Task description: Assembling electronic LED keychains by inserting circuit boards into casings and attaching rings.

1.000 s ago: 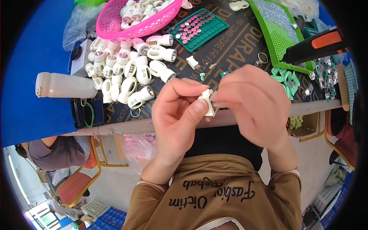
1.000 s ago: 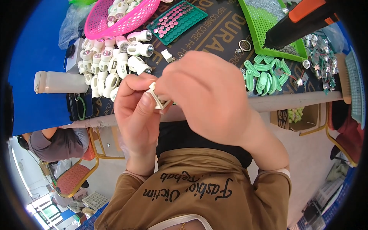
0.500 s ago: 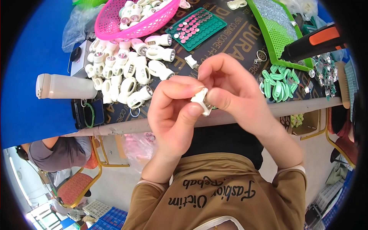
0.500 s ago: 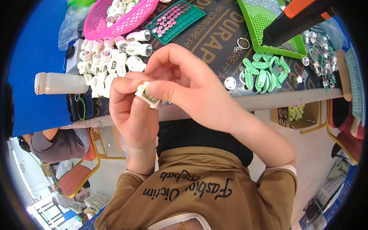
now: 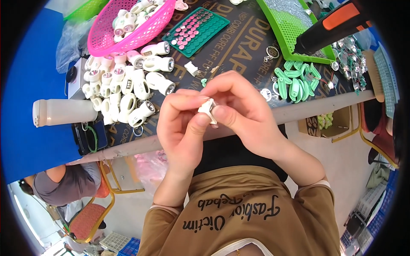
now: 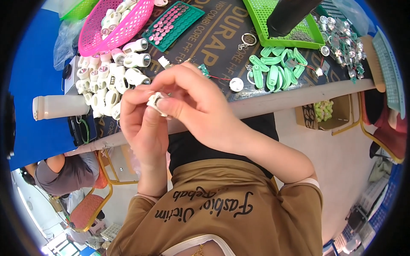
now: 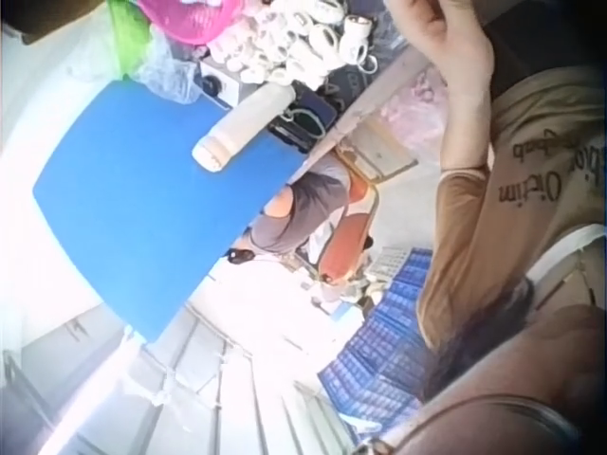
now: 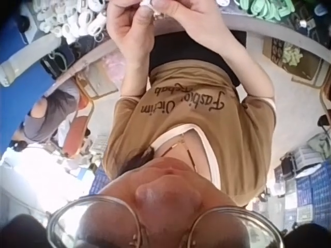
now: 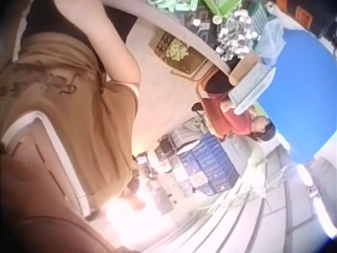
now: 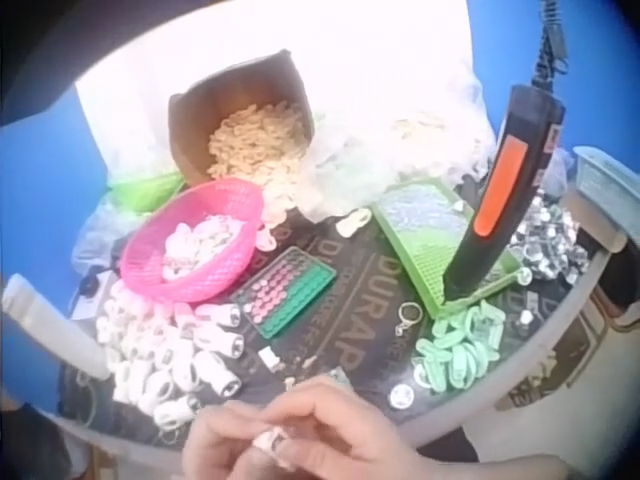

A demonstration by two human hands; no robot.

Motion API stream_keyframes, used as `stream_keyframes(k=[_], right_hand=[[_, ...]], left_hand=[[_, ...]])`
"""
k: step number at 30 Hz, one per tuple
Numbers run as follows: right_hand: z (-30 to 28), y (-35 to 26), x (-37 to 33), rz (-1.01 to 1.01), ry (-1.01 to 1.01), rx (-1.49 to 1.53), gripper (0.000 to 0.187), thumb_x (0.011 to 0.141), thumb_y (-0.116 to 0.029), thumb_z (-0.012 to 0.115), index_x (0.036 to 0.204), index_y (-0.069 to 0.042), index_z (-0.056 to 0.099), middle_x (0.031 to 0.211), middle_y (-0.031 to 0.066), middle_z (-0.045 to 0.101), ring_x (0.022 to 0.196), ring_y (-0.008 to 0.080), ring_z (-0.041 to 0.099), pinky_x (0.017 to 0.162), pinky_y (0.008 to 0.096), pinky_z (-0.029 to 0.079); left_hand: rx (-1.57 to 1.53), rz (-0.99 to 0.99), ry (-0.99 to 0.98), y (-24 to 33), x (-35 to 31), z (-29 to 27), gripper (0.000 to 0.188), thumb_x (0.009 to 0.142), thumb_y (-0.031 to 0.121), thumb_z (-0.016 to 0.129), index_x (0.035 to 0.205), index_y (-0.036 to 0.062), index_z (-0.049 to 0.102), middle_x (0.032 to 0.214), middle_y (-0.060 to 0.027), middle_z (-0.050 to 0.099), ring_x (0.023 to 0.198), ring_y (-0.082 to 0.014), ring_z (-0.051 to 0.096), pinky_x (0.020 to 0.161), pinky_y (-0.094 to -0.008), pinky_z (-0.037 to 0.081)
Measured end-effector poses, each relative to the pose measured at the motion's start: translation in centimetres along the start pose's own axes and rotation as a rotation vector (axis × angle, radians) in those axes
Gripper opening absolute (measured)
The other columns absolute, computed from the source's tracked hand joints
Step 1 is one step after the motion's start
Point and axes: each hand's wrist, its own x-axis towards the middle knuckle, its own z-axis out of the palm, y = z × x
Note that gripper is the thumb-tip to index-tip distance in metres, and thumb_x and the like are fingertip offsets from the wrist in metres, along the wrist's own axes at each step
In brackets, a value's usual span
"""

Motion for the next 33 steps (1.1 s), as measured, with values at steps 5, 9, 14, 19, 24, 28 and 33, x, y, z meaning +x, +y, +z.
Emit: stream_keyframes(k=[5, 9, 14, 19, 24, 28, 33], right_hand=[[-4.6, -2.7, -1.4, -0.405, 0.127, -1.015, 0.009, 0.072, 0.0, 0.058, 0.08, -0.003, 0.06, 0.077, 0.0089, 0.056, 0.071, 0.0224, 0.053, 0.062, 0.029, 0.042], [-6.4, -2.5, -1.0, -0.36, 0.099, -1.298, 0.013, 0.071, -0.001, 0.059, 0.083, -0.003, 0.058, 0.075, 0.0078, 0.056, 0.069, 0.0244, 0.053, 0.062, 0.0323, 0.043], [-3.5, -1.6, 0.8, -0.086, -0.027, -1.59, 0.019, 0.071, -0.01, 0.061, 0.088, -0.004, 0.054, 0.077, 0.0103, 0.056, 0.077, 0.0274, 0.054, 0.065, 0.0357, 0.043], [-3.4, -0.2, 1.4, -0.13, 0.002, -1.601, 0.018, 0.07, -0.006, 0.061, 0.086, -0.004, 0.054, 0.077, 0.0109, 0.056, 0.075, 0.0271, 0.054, 0.065, 0.0354, 0.044], [-5.0, -1.1, 0.1, -0.05, 0.158, -0.929, 0.017, 0.078, 0.001, 0.054, 0.094, 0.001, 0.054, 0.08, 0.0058, 0.058, 0.072, 0.0127, 0.054, 0.064, 0.0223, 0.043], [-5.3, -2.3, -0.9, 0.11, 0.193, -0.291, 0.013, 0.083, -0.002, 0.052, 0.095, 0.001, 0.054, 0.087, -0.001, 0.054, 0.079, 0.0066, 0.051, 0.068, 0.02, 0.041], [-4.8, -2.2, -1.0, 0.033, 0.088, -0.002, 0.015, 0.083, -0.003, 0.051, 0.098, 0.002, 0.052, 0.089, 0.0022, 0.054, 0.085, 0.0079, 0.05, 0.075, 0.0216, 0.04]], left_hand=[[0.008, -0.104, -0.011, 0.3, -0.4, -1.9, 0.028, 0.086, 0.012, 0.05, 0.111, -0.0023, 0.046, 0.09, -0.0085, 0.05, 0.079, -0.015, 0.05, 0.068, -0.0258, 0.042], [-0.023, -0.186, -0.022, 0.5, -1.0, -2.5, 0.025, 0.087, 0.012, 0.048, 0.107, -0.0035, 0.05, 0.093, -0.0082, 0.049, 0.078, -0.0144, 0.052, 0.068, -0.0243, 0.043], [0.138, -0.251, -0.069, 1.0, -0.5, -2.0, 0.026, 0.082, -0.002, 0.049, 0.108, -0.0023, 0.054, 0.097, -0.0067, 0.046, 0.079, -0.0122, 0.051, 0.069, -0.0226, 0.042], [0.198, -0.195, -0.035, 1.5, -0.1, -0.7, 0.036, 0.076, -0.01, 0.054, 0.11, -0.001, 0.051, 0.097, -0.0053, 0.05, 0.086, -0.0098, 0.051, 0.075, -0.0222, 0.042], [0.195, -0.142, -0.034, 1.1, 0.0, -0.7, 0.037, 0.073, -0.012, 0.056, 0.108, -0.0017, 0.049, 0.097, -0.0065, 0.053, 0.089, -0.0113, 0.053, 0.076, -0.0235, 0.043], [0.166, -0.114, -0.044, 0.9, -0.1, -0.7, 0.036, 0.073, -0.012, 0.057, 0.106, -0.0019, 0.05, 0.098, -0.007, 0.053, 0.089, -0.0122, 0.053, 0.076, -0.024, 0.044], [0.109, -0.168, -0.073, 1.2, -0.2, -0.5, 0.036, 0.074, -0.011, 0.057, 0.108, -0.0019, 0.047, 0.101, -0.0099, 0.054, 0.096, -0.0159, 0.055, 0.079, -0.0257, 0.045]])
